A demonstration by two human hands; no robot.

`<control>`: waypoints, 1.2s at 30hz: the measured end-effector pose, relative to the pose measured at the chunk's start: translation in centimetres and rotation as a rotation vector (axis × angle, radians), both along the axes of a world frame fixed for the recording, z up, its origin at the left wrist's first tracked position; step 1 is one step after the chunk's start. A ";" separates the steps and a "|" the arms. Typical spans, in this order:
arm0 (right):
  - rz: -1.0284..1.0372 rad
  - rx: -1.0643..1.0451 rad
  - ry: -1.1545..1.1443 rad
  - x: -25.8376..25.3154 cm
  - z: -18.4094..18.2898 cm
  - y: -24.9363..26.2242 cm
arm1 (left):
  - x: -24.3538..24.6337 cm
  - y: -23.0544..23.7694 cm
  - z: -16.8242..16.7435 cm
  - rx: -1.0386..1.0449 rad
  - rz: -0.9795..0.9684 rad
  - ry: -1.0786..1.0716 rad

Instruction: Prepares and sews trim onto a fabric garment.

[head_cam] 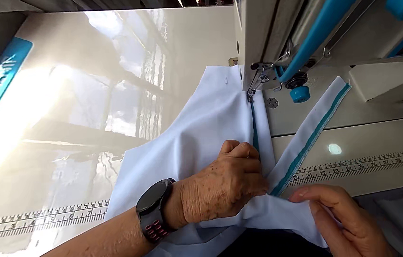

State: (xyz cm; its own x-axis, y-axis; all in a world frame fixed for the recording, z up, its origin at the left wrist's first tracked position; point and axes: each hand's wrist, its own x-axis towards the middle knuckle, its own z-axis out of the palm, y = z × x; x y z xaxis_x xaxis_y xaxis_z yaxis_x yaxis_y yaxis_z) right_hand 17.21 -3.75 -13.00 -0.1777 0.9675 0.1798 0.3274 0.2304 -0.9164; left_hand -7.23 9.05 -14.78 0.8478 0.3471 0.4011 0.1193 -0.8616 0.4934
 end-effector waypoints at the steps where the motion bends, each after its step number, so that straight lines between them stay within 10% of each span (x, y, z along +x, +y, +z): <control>1: 0.006 0.061 -0.038 -0.2 -0.5 0.1 | 0.0 -0.1 0.0 -0.003 0.012 0.000; 13: -0.145 0.223 -0.456 -2.9 -1.2 0.3 | -0.1 -0.5 -0.6 -0.021 0.035 0.008; 22: -0.006 -0.046 -0.462 -1.0 2.5 0.4 | 0.1 -1.1 -0.5 0.000 0.081 0.062; 36: -0.194 0.173 -0.305 -3.0 -1.6 0.8 | 0.2 -0.9 -0.3 -0.085 0.072 0.054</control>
State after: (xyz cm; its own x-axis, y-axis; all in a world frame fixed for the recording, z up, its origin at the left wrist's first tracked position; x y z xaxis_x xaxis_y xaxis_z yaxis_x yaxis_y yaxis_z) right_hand 14.17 -2.98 -14.64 -0.0646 0.9483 0.3108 0.6311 0.2801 -0.7234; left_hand -7.03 8.11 -15.04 0.8393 0.4384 0.3216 0.2075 -0.8050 0.5558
